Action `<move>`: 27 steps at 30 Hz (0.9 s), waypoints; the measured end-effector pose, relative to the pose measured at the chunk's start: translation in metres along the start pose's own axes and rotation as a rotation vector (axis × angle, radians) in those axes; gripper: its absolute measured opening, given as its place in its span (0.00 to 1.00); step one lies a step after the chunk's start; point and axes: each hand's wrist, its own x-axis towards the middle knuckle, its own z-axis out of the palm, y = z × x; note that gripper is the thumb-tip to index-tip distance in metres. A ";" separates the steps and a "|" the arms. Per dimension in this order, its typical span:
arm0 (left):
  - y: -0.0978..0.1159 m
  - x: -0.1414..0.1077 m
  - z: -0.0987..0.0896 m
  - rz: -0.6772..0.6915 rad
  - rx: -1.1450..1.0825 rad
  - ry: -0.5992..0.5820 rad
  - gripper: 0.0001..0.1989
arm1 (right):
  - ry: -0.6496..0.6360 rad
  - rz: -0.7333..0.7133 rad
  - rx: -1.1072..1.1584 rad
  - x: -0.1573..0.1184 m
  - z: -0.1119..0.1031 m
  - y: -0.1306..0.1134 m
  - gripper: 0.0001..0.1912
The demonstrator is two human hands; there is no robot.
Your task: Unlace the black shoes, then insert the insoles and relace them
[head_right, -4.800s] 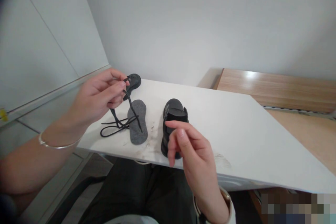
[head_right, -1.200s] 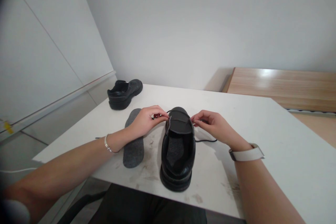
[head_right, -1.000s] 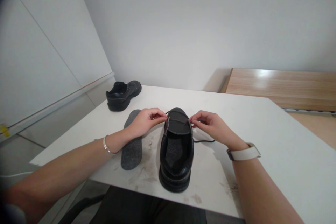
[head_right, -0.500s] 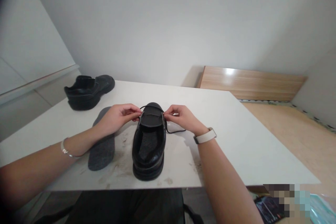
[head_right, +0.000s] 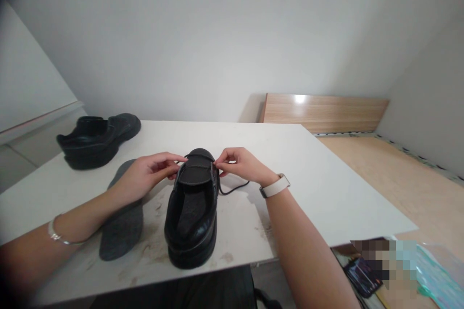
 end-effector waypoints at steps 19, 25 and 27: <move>0.000 0.000 -0.002 0.074 0.038 -0.040 0.12 | 0.039 -0.038 -0.073 0.000 0.000 0.003 0.15; 0.001 0.001 0.001 0.099 0.104 0.005 0.10 | 0.031 -0.048 -0.085 0.000 0.002 0.000 0.15; 0.000 0.001 0.002 0.106 0.129 0.012 0.10 | 0.043 -0.051 -0.072 0.001 0.003 0.000 0.15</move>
